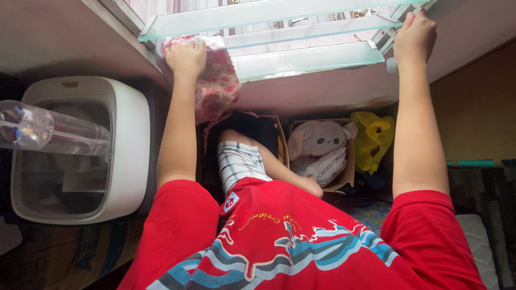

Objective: The person wipes individual glass panes of an interior window structure using a patterned cloth, moving from pane to pane by hand to clean the glass surfaces.

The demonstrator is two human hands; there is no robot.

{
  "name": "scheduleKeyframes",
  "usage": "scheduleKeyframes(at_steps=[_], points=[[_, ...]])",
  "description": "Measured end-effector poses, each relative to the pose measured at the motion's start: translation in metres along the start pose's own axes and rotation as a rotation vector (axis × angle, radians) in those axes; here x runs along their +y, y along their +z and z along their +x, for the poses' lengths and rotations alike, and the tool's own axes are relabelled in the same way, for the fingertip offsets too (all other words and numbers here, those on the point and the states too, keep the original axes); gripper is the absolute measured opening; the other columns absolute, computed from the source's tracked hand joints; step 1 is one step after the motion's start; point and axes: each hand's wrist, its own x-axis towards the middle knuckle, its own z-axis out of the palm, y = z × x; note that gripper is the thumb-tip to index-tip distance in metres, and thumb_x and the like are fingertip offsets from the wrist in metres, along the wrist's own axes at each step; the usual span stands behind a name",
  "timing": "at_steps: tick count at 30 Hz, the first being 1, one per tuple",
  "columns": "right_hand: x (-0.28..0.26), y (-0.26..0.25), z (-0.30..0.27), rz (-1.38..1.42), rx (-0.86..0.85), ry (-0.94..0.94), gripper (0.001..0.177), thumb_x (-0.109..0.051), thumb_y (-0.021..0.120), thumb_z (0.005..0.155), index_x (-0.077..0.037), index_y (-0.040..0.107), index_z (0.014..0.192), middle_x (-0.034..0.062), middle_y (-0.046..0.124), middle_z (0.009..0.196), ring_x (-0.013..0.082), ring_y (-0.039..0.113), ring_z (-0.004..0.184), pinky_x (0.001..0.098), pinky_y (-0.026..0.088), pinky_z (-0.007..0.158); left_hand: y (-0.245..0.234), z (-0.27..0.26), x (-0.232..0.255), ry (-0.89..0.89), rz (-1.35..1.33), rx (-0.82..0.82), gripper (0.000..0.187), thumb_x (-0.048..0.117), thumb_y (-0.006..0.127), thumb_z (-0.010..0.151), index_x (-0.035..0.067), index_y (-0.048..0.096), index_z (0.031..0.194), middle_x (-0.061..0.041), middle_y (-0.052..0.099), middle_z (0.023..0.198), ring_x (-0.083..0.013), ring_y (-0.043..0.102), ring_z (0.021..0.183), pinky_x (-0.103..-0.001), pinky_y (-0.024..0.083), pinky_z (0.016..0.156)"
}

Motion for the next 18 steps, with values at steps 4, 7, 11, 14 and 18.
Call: scheduleKeyframes(at_steps=[4, 7, 11, 14, 18], points=[[-0.001, -0.001, 0.000, 0.053, 0.008, -0.019, 0.025, -0.012, 0.052, 0.111, 0.005, 0.065, 0.097, 0.0272, 0.071, 0.087, 0.0457, 0.072, 0.083, 0.0497, 0.058, 0.071, 0.004, 0.049, 0.000, -0.138, -0.053, -0.319, 0.065, 0.050, 0.027, 0.097, 0.013, 0.066, 0.134, -0.021, 0.058, 0.142, -0.0369, 0.049, 0.137, -0.055, 0.025, 0.118], [-0.003, -0.004, 0.000, 0.033, 0.011, -0.017, 0.025, -0.012, 0.053, 0.111, 0.005, 0.065, 0.096, 0.0275, 0.071, 0.085, 0.0459, 0.071, 0.082, 0.0498, 0.058, 0.070, 0.023, 0.071, -0.004, -0.231, -0.048, -0.429, 0.070, 0.052, 0.024, 0.096, 0.011, 0.049, 0.146, -0.022, 0.038, 0.154, -0.0415, 0.031, 0.145, -0.051, 0.021, 0.117], [-0.007, -0.006, 0.000, -0.005, 0.021, -0.014, 0.024, -0.013, 0.056, 0.109, 0.004, 0.066, 0.096, 0.0272, 0.071, 0.084, 0.0468, 0.070, 0.080, 0.0513, 0.056, 0.067, 0.035, 0.095, -0.006, -0.198, -0.020, -0.454, 0.066, 0.043, 0.030, 0.097, 0.011, 0.047, 0.152, -0.019, 0.036, 0.161, -0.0370, 0.032, 0.151, -0.049, 0.023, 0.122], [-0.007, -0.006, -0.001, 0.092, 0.016, -0.032, 0.021, -0.010, 0.051, 0.109, 0.003, 0.066, 0.101, 0.0256, 0.072, 0.087, 0.0433, 0.073, 0.083, 0.0484, 0.059, 0.071, 0.038, 0.093, -0.005, -0.196, -0.008, -0.462, 0.067, 0.046, 0.029, 0.097, 0.011, 0.044, 0.151, -0.019, 0.035, 0.160, -0.0361, 0.031, 0.150, -0.048, 0.024, 0.120], [-0.008, -0.005, 0.002, 0.068, 0.009, -0.006, 0.020, -0.011, 0.052, 0.109, 0.003, 0.066, 0.103, 0.0258, 0.072, 0.086, 0.0449, 0.072, 0.082, 0.0503, 0.058, 0.070, 0.017, 0.079, 0.001, -0.185, 0.039, -0.411, 0.065, 0.044, 0.030, 0.098, 0.012, 0.050, 0.151, -0.017, 0.042, 0.159, -0.0368, 0.040, 0.147, -0.054, 0.032, 0.116]])
